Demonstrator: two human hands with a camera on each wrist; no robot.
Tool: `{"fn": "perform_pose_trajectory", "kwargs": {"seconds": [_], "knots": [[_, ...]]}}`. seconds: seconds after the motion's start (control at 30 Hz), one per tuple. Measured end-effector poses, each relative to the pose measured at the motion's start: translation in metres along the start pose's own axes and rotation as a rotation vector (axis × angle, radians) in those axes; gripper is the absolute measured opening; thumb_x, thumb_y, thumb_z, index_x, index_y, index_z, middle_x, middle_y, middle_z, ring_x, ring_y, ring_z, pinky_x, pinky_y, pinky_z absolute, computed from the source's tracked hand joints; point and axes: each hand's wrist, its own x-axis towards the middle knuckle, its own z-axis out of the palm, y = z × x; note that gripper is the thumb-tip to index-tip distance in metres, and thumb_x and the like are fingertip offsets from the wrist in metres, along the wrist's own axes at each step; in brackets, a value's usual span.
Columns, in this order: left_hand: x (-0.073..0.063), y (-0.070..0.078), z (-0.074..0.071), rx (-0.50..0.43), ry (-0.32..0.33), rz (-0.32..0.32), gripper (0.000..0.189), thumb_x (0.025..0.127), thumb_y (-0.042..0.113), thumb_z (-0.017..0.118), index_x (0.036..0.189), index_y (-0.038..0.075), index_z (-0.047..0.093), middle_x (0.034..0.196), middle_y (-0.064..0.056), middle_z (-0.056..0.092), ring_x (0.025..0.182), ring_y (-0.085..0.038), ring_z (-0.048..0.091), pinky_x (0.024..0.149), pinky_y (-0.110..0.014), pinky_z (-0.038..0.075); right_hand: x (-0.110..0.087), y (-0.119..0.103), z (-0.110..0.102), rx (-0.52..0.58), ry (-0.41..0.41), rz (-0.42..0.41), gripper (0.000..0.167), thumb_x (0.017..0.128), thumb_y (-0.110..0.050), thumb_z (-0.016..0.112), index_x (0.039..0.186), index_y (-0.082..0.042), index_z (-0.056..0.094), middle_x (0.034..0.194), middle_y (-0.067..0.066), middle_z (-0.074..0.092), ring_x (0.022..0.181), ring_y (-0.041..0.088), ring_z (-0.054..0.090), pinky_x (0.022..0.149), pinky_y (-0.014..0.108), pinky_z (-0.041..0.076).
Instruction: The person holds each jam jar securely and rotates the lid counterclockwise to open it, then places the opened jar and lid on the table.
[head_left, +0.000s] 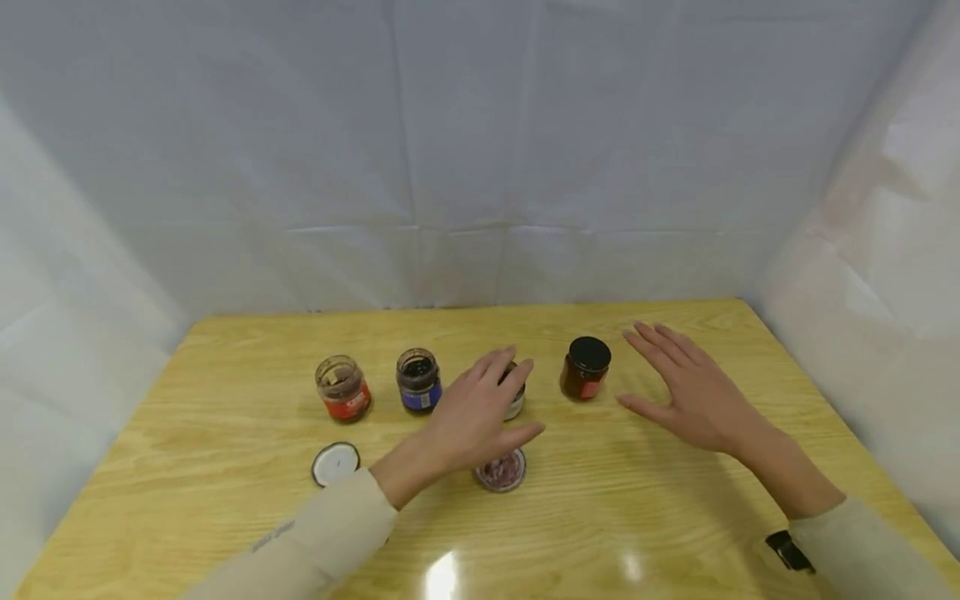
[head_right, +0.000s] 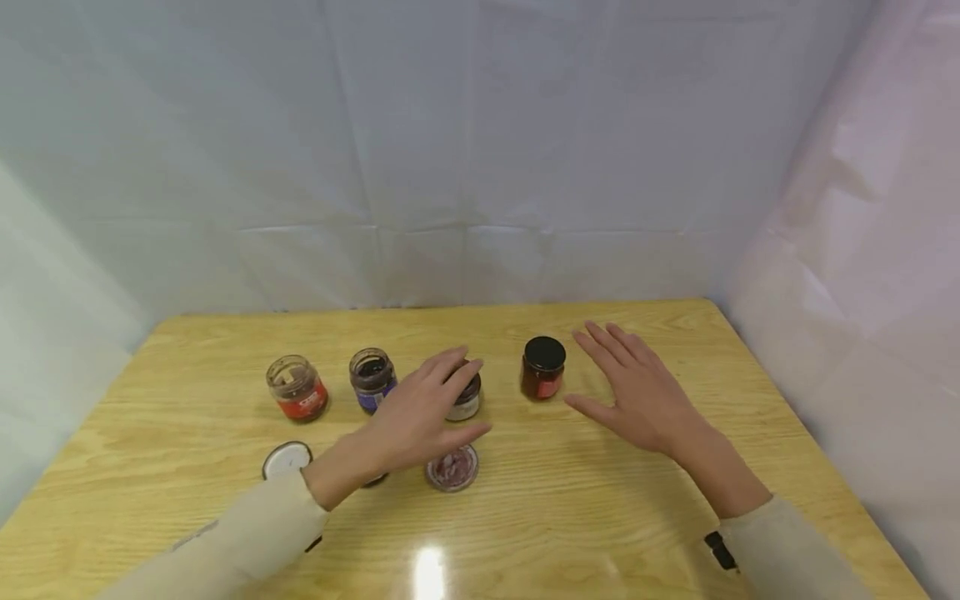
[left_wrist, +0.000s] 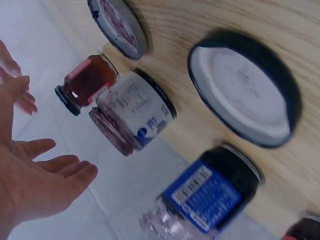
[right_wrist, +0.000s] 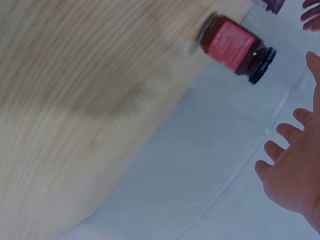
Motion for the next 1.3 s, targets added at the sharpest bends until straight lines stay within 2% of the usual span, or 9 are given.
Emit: {"fn": "perform_pose_trajectory", "kwargs": {"seconds": [0.27, 0.4, 0.5, 0.67, 0.73, 0.87, 0.97, 1.2, 1.3], "knots": [[0.023, 0.004, 0.009, -0.052, -0.09, -0.101, 0.076, 0.09, 0.058, 0.054, 0.147, 0.011, 0.036, 0.148, -0.016, 0.034, 0.134, -0.031, 0.034, 0.102, -0.044, 0.038, -0.007, 0.023, 0.006, -0.022, 0.015, 0.071, 0.079, 0.089, -0.05, 0.061, 0.151, -0.012, 0.029, 0.151, 0.021, 0.027, 0.137, 0.044, 0.02, 0.105, 0.06, 0.018], [0.03, 0.005, 0.015, -0.018, -0.106, -0.112, 0.078, 0.089, 0.06, 0.054, 0.147, 0.011, 0.035, 0.148, -0.015, 0.034, 0.134, -0.031, 0.034, 0.101, -0.044, 0.038, -0.011, 0.029, 0.009, -0.023, 0.001, 0.09, 0.08, 0.089, -0.051, 0.06, 0.151, -0.011, 0.029, 0.151, 0.023, 0.027, 0.136, 0.046, 0.02, 0.105, 0.061, 0.016], [0.035, 0.006, 0.02, -0.038, -0.107, -0.11, 0.079, 0.088, 0.06, 0.055, 0.147, 0.01, 0.034, 0.148, -0.016, 0.034, 0.134, -0.031, 0.034, 0.1, -0.045, 0.039, -0.013, 0.033, 0.011, -0.009, -0.026, 0.12, 0.081, 0.09, -0.052, 0.058, 0.152, -0.012, 0.025, 0.152, 0.023, 0.024, 0.137, 0.045, 0.017, 0.106, 0.061, 0.013], [0.045, 0.01, 0.026, -0.21, -0.125, -0.164, 0.083, 0.089, 0.057, 0.056, 0.149, 0.006, 0.029, 0.149, -0.017, 0.032, 0.136, -0.031, 0.03, 0.105, -0.046, 0.032, -0.013, 0.036, 0.015, 0.005, -0.074, 0.16, 0.082, 0.09, -0.055, 0.055, 0.153, -0.014, 0.021, 0.154, 0.021, 0.019, 0.138, 0.045, 0.014, 0.107, 0.062, 0.011], [0.049, 0.013, 0.027, -0.262, -0.104, -0.184, 0.081, 0.09, 0.053, 0.057, 0.148, 0.004, 0.029, 0.149, -0.016, 0.032, 0.138, -0.031, 0.027, 0.108, -0.045, 0.029, -0.013, 0.037, 0.016, 0.016, -0.087, 0.171, 0.082, 0.09, -0.056, 0.055, 0.153, -0.014, 0.022, 0.154, 0.021, 0.018, 0.138, 0.045, 0.014, 0.106, 0.062, 0.011], [0.058, 0.018, 0.027, -0.272, -0.033, -0.191, 0.079, 0.09, 0.047, 0.062, 0.147, 0.003, 0.03, 0.147, -0.015, 0.035, 0.137, -0.029, 0.029, 0.106, -0.043, 0.032, -0.014, 0.039, 0.019, 0.045, -0.11, 0.182, 0.083, 0.09, -0.056, 0.055, 0.153, -0.014, 0.021, 0.155, 0.021, 0.017, 0.138, 0.046, 0.013, 0.106, 0.063, 0.01], [0.064, 0.021, 0.027, -0.317, -0.026, -0.229, 0.082, 0.088, 0.048, 0.064, 0.148, 0.005, 0.029, 0.147, -0.013, 0.036, 0.134, -0.028, 0.034, 0.104, -0.043, 0.035, -0.015, 0.04, 0.02, 0.056, -0.122, 0.187, 0.083, 0.09, -0.056, 0.055, 0.153, -0.014, 0.021, 0.155, 0.021, 0.016, 0.138, 0.046, 0.013, 0.106, 0.063, 0.009], [0.075, 0.031, 0.032, -0.642, -0.093, -0.391, 0.092, 0.087, 0.046, 0.067, 0.152, 0.004, 0.017, 0.153, -0.015, 0.024, 0.139, -0.03, 0.025, 0.107, -0.047, 0.03, -0.016, 0.039, 0.025, 0.056, -0.124, 0.187, 0.082, 0.09, -0.056, 0.056, 0.152, -0.012, 0.023, 0.153, 0.023, 0.018, 0.136, 0.049, 0.015, 0.105, 0.064, 0.012], [0.077, 0.033, 0.04, -0.716, -0.084, -0.432, 0.093, 0.087, 0.043, 0.067, 0.151, 0.001, 0.014, 0.154, -0.019, 0.021, 0.139, -0.031, 0.025, 0.107, -0.046, 0.03, -0.016, 0.039, 0.026, 0.048, -0.122, 0.183, 0.082, 0.09, -0.055, 0.057, 0.151, -0.01, 0.026, 0.153, 0.024, 0.02, 0.136, 0.048, 0.016, 0.104, 0.064, 0.014]]}}
